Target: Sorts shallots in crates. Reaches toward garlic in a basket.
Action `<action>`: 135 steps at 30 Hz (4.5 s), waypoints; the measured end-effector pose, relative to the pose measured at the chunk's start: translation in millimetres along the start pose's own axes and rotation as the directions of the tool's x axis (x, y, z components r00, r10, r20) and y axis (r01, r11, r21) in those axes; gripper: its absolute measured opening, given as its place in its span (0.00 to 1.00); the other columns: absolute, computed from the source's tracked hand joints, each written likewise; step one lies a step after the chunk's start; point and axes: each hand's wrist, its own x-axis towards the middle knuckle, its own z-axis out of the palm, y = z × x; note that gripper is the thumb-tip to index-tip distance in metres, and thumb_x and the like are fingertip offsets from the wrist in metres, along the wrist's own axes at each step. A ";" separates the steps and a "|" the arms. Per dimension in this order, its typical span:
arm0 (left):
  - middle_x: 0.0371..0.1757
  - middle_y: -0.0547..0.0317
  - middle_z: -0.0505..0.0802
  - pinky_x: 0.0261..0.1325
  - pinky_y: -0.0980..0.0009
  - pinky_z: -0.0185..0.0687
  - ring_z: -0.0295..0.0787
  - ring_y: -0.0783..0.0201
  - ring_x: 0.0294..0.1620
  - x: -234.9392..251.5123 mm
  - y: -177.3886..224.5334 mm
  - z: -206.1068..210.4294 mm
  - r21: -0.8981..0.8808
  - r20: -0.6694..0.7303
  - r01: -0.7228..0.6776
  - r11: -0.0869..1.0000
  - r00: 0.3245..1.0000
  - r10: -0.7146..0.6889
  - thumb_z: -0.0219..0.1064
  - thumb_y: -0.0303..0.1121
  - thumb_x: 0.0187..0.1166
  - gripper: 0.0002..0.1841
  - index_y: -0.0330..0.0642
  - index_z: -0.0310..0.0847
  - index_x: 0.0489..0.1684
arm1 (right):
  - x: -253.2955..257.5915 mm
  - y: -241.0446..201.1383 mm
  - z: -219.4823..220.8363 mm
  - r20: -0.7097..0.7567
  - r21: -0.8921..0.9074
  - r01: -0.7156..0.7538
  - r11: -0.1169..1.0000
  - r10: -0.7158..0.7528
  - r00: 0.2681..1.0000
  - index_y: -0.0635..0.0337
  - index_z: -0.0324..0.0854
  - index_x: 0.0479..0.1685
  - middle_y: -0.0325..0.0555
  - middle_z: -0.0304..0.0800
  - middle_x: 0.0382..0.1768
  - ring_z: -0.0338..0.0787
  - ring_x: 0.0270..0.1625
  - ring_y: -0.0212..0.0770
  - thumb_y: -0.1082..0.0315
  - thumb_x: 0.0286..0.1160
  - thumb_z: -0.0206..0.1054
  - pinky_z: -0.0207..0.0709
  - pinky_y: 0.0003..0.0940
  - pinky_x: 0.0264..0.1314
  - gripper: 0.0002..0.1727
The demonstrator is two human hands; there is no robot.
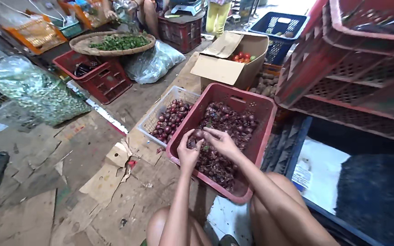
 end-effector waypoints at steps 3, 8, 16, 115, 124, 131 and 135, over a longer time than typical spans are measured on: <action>0.61 0.56 0.94 0.68 0.65 0.87 0.91 0.67 0.61 -8.2 -4.8 6.7 0.172 0.040 -0.081 0.982 0.996 0.075 0.79 0.32 0.68 0.25 0.42 0.88 0.67 | -0.8 8.4 19.2 -0.078 -0.063 0.103 0.993 -0.108 0.991 0.57 0.83 0.74 0.44 0.93 0.64 0.92 0.62 0.32 0.57 0.86 0.66 0.85 0.34 0.70 0.23; 0.62 0.58 0.94 0.69 0.61 0.87 0.92 0.65 0.62 -15.6 -3.7 11.4 0.234 0.083 -0.151 0.960 0.987 0.135 0.78 0.41 0.72 0.24 0.46 0.88 0.68 | 4.8 21.4 13.8 -0.271 -0.129 0.055 0.990 -0.088 0.958 0.56 0.92 0.54 0.43 0.97 0.45 0.94 0.46 0.34 0.67 0.88 0.59 0.87 0.39 0.55 0.14; 0.63 0.53 0.90 0.66 0.65 0.86 0.88 0.64 0.62 -12.5 -2.8 7.8 0.071 0.255 0.240 0.968 0.934 -0.250 0.84 0.41 0.64 0.33 0.43 0.83 0.72 | 9.5 23.1 -0.7 0.130 0.264 -0.421 0.868 0.401 0.907 0.62 0.80 0.67 0.50 0.92 0.52 0.92 0.51 0.42 0.49 0.95 0.46 0.88 0.41 0.54 0.27; 0.55 0.49 0.93 0.69 0.53 0.81 0.90 0.55 0.60 -10.1 -8.7 6.4 0.455 0.266 0.214 0.865 0.894 -0.361 0.47 0.47 0.94 0.25 0.38 0.86 0.60 | 22.7 -3.9 -8.1 0.096 0.310 -0.513 0.801 0.510 0.855 0.57 0.77 0.64 0.45 0.88 0.41 0.83 0.30 0.35 0.41 0.94 0.40 0.77 0.30 0.33 0.31; 0.62 0.48 0.89 0.70 0.54 0.83 0.86 0.51 0.65 -16.9 -22.7 11.3 0.594 0.183 0.110 0.797 0.946 -0.267 0.63 0.42 0.85 0.17 0.40 0.86 0.58 | 106.7 0.1 -79.2 0.100 0.013 -0.330 0.944 0.327 0.940 0.57 0.80 0.73 0.46 0.92 0.62 0.93 0.58 0.42 0.49 0.94 0.50 0.86 0.43 0.60 0.26; 0.32 0.56 0.92 0.58 0.52 0.80 0.91 0.57 0.40 -24.9 -23.4 16.1 0.695 0.232 -0.065 0.716 0.963 -0.138 0.55 0.58 0.86 0.30 0.42 0.87 0.26 | 134.4 148.4 -99.2 -0.135 -0.569 -0.567 0.596 0.613 0.779 0.68 0.85 0.61 0.68 0.88 0.61 0.87 0.66 0.65 0.58 0.81 0.64 0.76 0.69 0.69 0.22; 0.64 0.50 0.92 0.76 0.44 0.71 0.87 0.51 0.68 -16.2 -9.6 17.4 0.819 0.325 0.038 0.572 0.791 -0.518 0.42 0.61 0.90 0.35 0.41 0.88 0.58 | 131.7 148.1 -79.3 -0.021 -0.848 -0.359 0.390 0.652 0.758 0.58 0.70 0.85 0.69 0.77 0.76 0.78 0.78 0.68 0.62 0.65 0.80 0.70 0.69 0.77 0.42</action>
